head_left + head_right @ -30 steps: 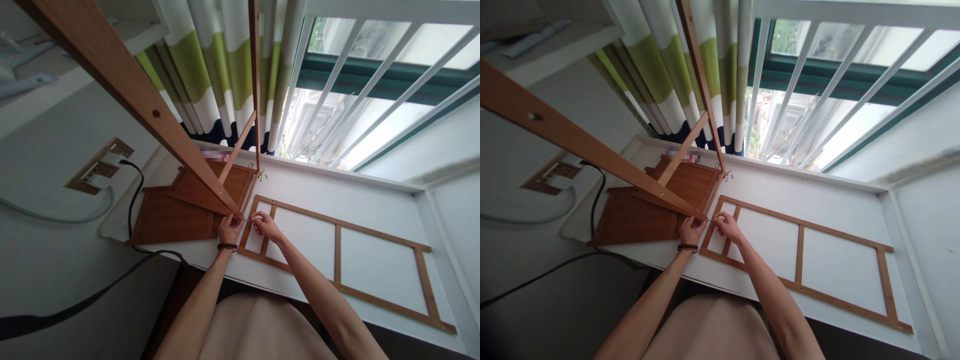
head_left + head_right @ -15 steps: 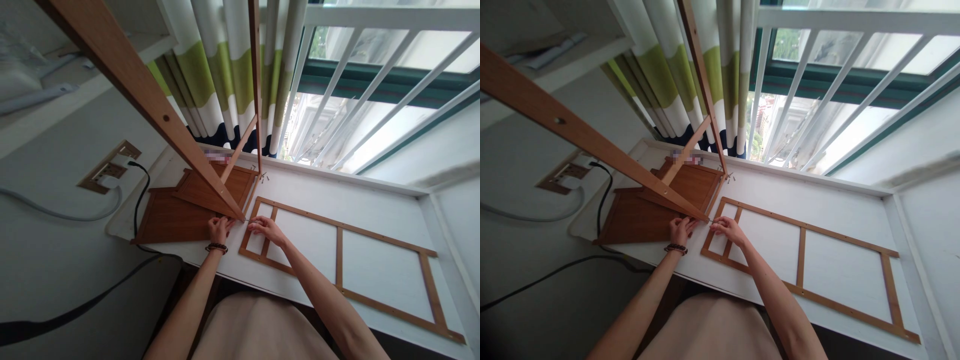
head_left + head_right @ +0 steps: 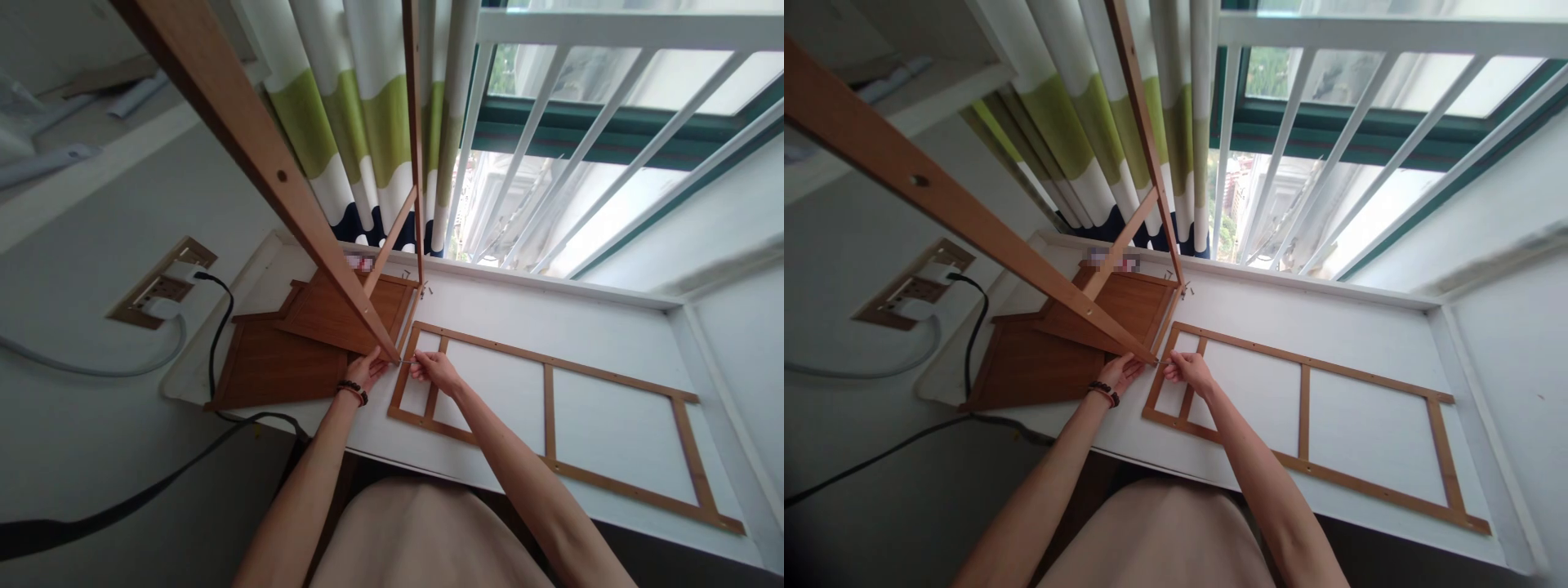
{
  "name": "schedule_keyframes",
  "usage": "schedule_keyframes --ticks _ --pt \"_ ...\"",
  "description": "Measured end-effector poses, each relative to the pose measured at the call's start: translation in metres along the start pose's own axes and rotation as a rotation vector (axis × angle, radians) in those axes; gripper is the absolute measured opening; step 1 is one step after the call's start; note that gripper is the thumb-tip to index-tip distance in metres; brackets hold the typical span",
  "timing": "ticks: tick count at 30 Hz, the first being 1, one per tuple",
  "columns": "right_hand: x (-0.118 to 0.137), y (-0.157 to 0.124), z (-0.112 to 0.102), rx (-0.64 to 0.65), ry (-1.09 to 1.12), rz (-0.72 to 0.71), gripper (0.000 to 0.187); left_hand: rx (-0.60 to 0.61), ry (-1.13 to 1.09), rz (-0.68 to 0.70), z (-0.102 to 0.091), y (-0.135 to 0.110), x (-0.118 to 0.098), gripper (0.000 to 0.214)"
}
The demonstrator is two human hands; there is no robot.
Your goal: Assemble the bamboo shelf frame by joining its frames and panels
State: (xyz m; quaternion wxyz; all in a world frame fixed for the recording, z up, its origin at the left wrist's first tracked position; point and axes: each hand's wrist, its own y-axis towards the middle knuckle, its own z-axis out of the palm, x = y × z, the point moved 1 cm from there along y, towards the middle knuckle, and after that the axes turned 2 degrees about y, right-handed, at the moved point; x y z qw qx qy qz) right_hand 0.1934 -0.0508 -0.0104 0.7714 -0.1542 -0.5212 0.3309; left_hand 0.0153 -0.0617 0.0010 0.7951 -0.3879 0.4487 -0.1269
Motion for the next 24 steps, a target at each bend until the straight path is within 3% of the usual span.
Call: schedule_keyframes --ticks 6,11,16,19,24 --pt "-0.001 -0.001 0.002 -0.039 0.063 0.009 0.025 0.193 -0.031 -0.029 -0.001 0.001 -0.001 0.012" --pt "-0.008 -0.005 0.004 -0.080 0.084 -0.089 0.027 0.193 -0.017 0.033 -0.002 0.006 0.004 0.015" --pt "-0.014 -0.016 0.000 0.058 0.096 -0.183 0.038 0.189 -0.029 0.060 -0.004 0.011 0.009 0.016" --pt "-0.013 -0.018 -0.002 0.099 -0.015 -0.198 0.040 0.187 -0.045 0.071 -0.005 0.013 0.010 0.017" --pt "-0.008 -0.011 -0.004 -0.002 -0.330 -0.268 0.037 0.212 -0.055 0.076 -0.006 0.013 0.012 0.019"
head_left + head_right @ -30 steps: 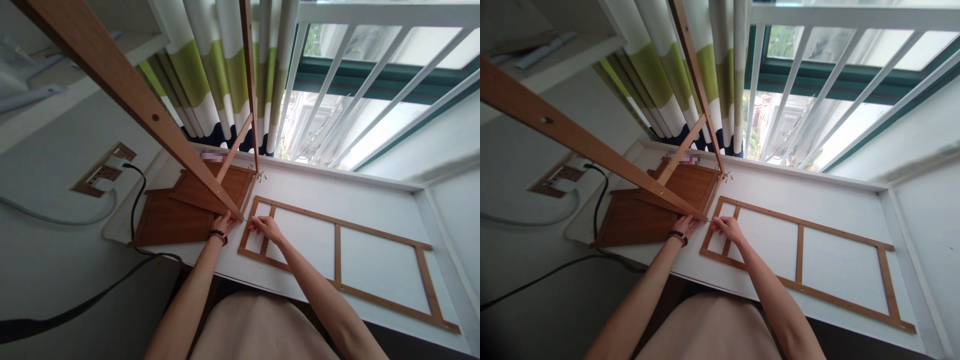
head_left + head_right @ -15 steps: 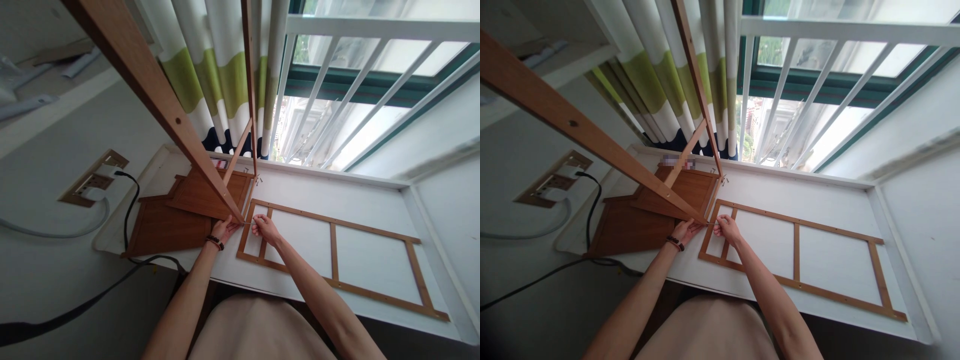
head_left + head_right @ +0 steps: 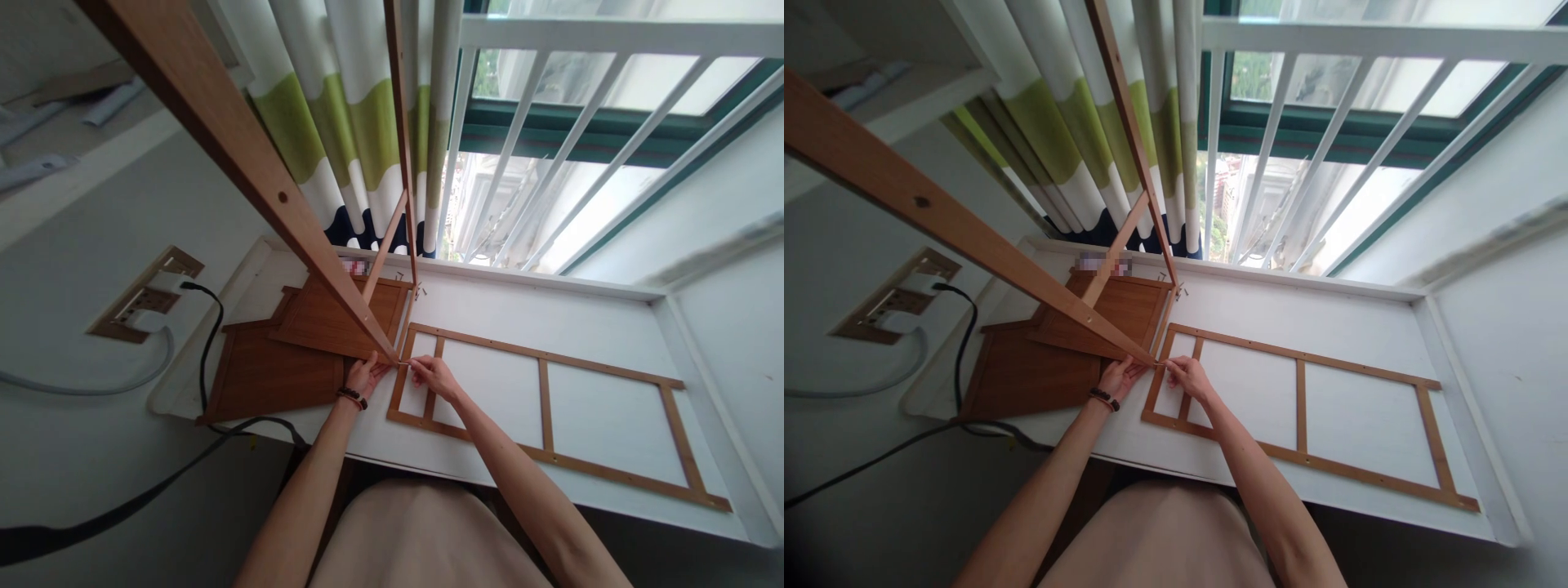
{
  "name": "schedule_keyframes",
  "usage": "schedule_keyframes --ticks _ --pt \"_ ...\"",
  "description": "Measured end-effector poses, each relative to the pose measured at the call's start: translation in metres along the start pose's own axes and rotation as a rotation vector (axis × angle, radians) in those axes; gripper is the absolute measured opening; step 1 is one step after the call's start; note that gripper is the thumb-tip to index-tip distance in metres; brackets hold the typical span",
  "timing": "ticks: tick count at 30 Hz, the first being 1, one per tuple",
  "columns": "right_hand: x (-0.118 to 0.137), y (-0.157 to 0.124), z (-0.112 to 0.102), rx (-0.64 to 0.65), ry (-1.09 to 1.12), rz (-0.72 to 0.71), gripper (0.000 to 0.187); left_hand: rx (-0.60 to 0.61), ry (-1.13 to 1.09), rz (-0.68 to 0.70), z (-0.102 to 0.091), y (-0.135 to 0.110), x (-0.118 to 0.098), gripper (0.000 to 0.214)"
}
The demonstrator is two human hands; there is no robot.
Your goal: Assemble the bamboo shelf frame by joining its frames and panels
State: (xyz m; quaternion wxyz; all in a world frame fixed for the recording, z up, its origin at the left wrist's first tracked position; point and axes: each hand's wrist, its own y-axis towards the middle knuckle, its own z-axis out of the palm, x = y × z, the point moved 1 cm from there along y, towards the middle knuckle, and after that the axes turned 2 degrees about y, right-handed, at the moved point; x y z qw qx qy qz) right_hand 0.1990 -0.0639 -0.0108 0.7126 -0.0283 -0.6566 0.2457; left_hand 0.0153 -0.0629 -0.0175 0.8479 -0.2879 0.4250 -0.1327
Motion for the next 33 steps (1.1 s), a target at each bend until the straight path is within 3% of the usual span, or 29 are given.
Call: schedule_keyframes --ticks 6,11,17,21,24,30,33 --pt "0.001 0.000 -0.002 0.153 -0.009 -0.047 0.040 -0.014 -0.007 0.020 0.001 -0.001 0.001 0.018" --pt "0.005 -0.001 0.002 0.129 0.019 -0.022 0.029 -0.023 -0.006 0.020 0.002 -0.001 0.001 0.017" --pt "0.013 -0.003 0.012 0.064 0.197 0.181 0.025 -0.029 0.001 0.027 0.006 -0.005 -0.002 0.016" --pt "0.017 -0.008 0.007 0.170 0.251 0.145 0.028 -0.029 0.010 0.017 0.009 -0.007 -0.003 0.016" --pt "0.015 -0.013 -0.001 0.247 0.141 0.032 0.035 -0.049 0.000 0.024 0.008 -0.006 -0.002 0.016" --pt "0.015 -0.015 -0.011 0.170 -0.399 -0.157 0.024 -0.064 -0.021 0.038 0.003 -0.001 0.003 0.018" --pt "0.017 -0.010 -0.007 0.143 -0.320 -0.090 0.032 -0.057 -0.028 0.048 0.004 -0.002 0.003 0.019"
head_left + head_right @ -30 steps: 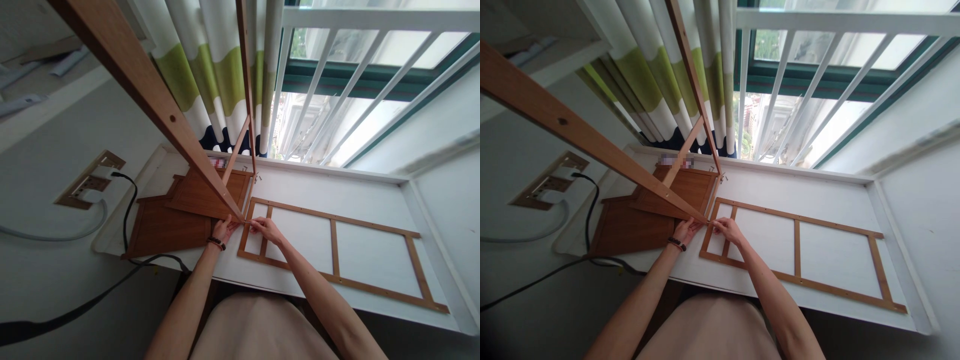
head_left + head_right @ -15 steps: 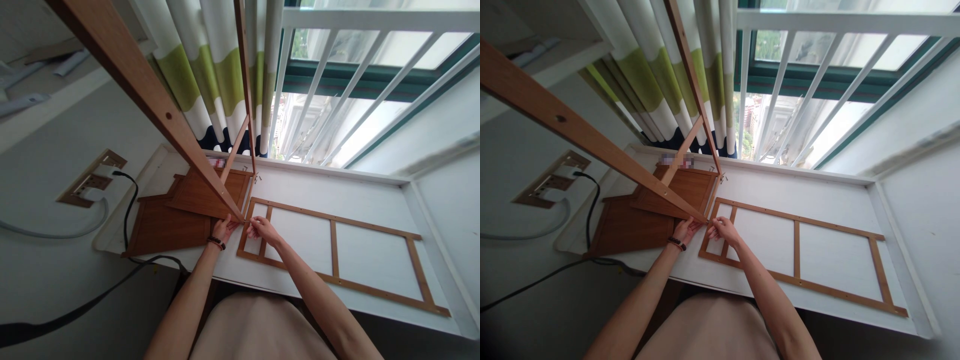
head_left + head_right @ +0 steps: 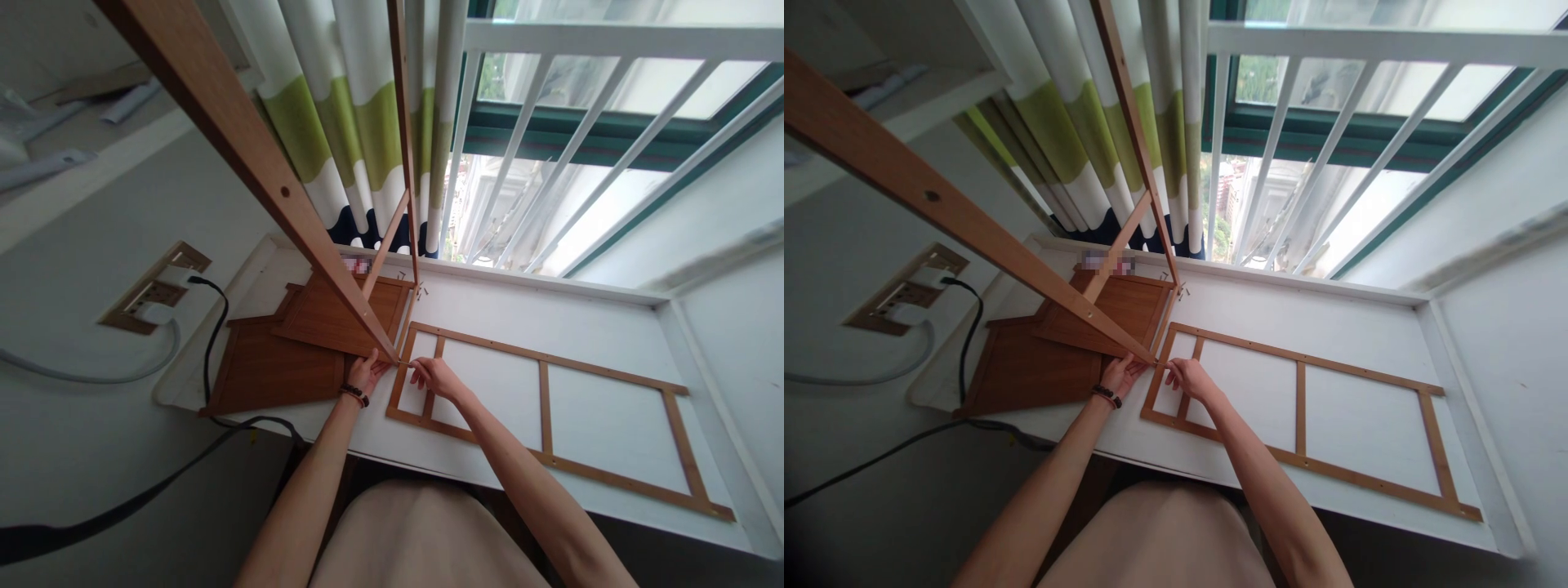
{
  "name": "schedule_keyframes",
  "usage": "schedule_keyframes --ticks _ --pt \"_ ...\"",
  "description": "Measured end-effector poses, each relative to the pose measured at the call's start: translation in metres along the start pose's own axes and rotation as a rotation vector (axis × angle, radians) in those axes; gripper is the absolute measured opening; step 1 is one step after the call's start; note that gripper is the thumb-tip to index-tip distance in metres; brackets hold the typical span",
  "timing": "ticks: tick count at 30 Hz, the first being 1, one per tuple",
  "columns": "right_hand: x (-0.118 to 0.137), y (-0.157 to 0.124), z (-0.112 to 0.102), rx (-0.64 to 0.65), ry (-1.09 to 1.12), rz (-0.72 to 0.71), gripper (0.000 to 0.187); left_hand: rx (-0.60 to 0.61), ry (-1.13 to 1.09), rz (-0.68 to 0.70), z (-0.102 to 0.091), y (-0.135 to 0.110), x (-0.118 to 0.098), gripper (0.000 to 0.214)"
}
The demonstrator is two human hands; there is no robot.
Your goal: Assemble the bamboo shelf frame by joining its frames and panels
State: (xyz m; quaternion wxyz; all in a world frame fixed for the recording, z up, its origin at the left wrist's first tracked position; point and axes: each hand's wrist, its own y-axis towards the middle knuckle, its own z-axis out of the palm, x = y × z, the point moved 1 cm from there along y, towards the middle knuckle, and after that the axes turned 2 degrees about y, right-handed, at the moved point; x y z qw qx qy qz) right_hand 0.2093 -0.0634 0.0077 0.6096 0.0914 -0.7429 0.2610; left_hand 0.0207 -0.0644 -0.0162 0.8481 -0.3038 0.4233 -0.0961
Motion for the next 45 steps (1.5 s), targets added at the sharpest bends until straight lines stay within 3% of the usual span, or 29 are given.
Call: schedule_keyframes --ticks 5,10,15,18,22,27,32,37,42,45 --pt "-0.002 0.012 0.010 -0.052 0.474 0.390 0.037 0.016 0.018 -0.008 0.002 -0.004 -0.001 0.017" --pt "-0.005 0.014 0.016 -0.024 0.576 0.449 0.034 0.060 -0.034 -0.022 0.002 -0.007 -0.002 0.014" --pt "-0.009 0.012 0.015 -0.059 0.583 0.397 0.037 0.130 -0.059 -0.107 0.003 -0.009 -0.005 0.013" --pt "-0.007 0.011 0.010 -0.146 0.446 0.292 0.035 0.145 -0.055 -0.118 0.003 -0.009 -0.005 0.013" --pt "-0.002 0.009 0.005 -0.267 0.260 0.129 0.030 0.118 -0.042 -0.084 0.002 -0.007 -0.002 0.010" --pt "-0.006 0.000 0.008 -0.388 0.194 0.106 0.031 0.088 -0.037 -0.064 0.003 -0.006 -0.002 0.011" --pt "-0.015 -0.011 0.009 -0.347 0.174 -0.060 0.035 0.084 -0.042 -0.060 0.002 -0.004 -0.002 0.012" --pt "-0.020 -0.009 0.006 -0.403 -0.057 -0.181 0.026 0.088 -0.039 -0.071 0.000 -0.002 -0.001 0.011" --pt "-0.014 -0.007 -0.002 -0.250 -0.278 -0.195 0.023 0.064 -0.054 -0.057 -0.001 -0.001 0.000 0.010" --pt "-0.008 -0.006 -0.003 -0.193 -0.266 -0.125 0.030 0.062 -0.064 -0.053 0.001 -0.001 0.000 0.010"
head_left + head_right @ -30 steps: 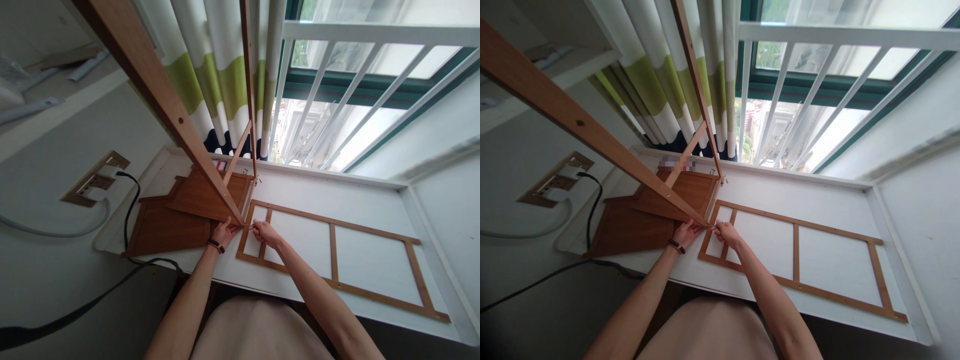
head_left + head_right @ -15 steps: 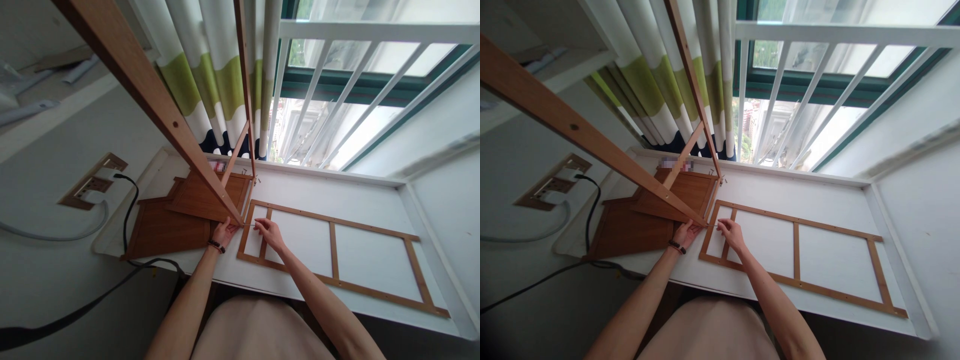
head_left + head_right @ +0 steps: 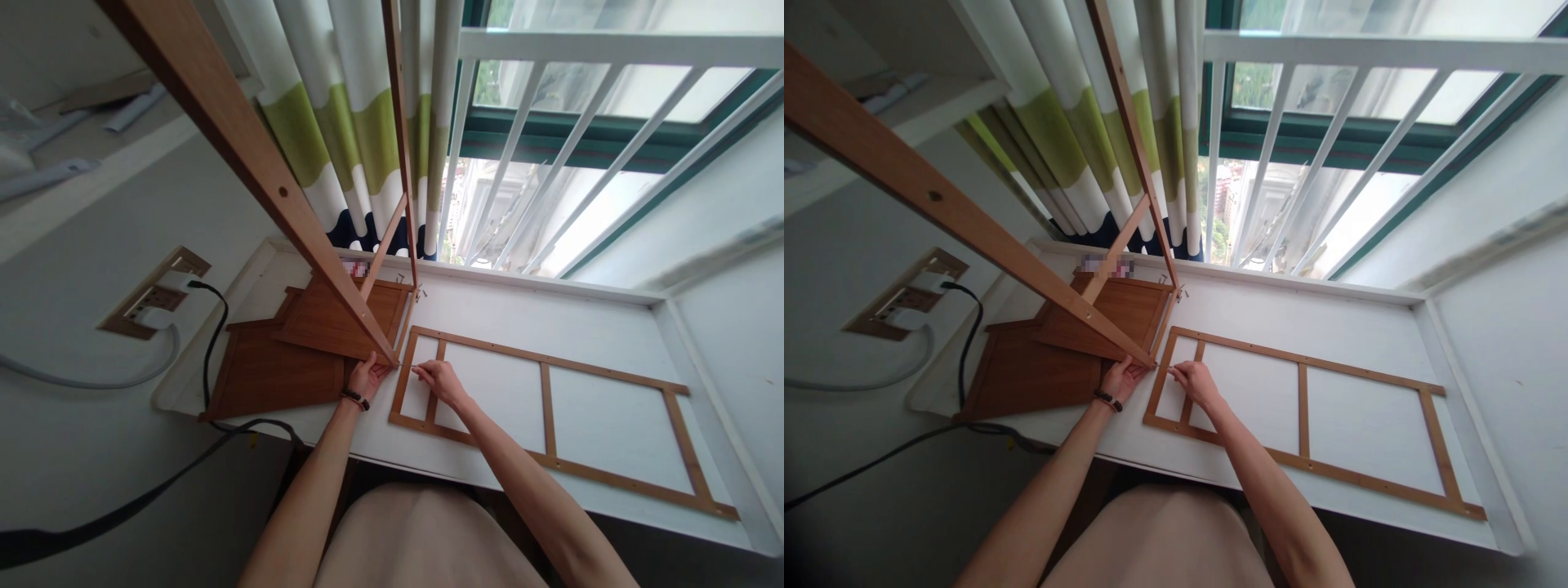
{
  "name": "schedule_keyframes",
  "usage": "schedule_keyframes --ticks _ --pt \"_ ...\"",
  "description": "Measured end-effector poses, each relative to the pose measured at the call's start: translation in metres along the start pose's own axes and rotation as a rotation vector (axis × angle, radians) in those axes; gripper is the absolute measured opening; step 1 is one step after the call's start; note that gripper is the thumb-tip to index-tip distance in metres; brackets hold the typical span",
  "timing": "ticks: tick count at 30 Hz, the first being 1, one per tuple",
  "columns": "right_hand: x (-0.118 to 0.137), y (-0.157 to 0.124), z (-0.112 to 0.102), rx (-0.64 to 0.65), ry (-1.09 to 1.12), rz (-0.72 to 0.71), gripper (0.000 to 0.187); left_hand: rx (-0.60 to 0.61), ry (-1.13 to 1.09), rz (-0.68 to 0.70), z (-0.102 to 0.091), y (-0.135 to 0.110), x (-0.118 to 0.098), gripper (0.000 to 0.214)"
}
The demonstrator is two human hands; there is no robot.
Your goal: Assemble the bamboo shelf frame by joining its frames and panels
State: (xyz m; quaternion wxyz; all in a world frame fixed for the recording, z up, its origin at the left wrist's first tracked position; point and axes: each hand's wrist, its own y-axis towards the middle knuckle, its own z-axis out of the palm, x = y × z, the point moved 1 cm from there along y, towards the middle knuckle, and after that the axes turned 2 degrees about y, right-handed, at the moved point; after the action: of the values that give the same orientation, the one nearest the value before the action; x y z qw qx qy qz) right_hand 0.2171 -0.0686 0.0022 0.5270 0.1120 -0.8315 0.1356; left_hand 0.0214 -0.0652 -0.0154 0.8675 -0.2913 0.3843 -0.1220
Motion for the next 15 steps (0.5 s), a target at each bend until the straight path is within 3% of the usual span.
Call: schedule_keyframes --ticks 5,7,11,15 --pt "0.0062 0.0056 0.0042 0.053 0.371 0.393 0.032 -0.017 0.006 0.021 0.0023 0.0002 0.0011 0.010" --pt "0.0085 0.0084 0.0073 0.057 0.468 0.472 0.030 -0.020 0.007 0.022 0.0024 0.0008 0.0018 0.011" --pt "0.0115 0.0086 0.0082 -0.009 0.528 0.432 0.035 -0.020 0.002 0.024 0.0024 0.0015 0.0025 0.010" --pt "0.0095 0.0019 0.0049 0.090 0.688 0.286 0.040 -0.024 -0.014 0.028 0.0036 0.0003 0.0014 0.010"
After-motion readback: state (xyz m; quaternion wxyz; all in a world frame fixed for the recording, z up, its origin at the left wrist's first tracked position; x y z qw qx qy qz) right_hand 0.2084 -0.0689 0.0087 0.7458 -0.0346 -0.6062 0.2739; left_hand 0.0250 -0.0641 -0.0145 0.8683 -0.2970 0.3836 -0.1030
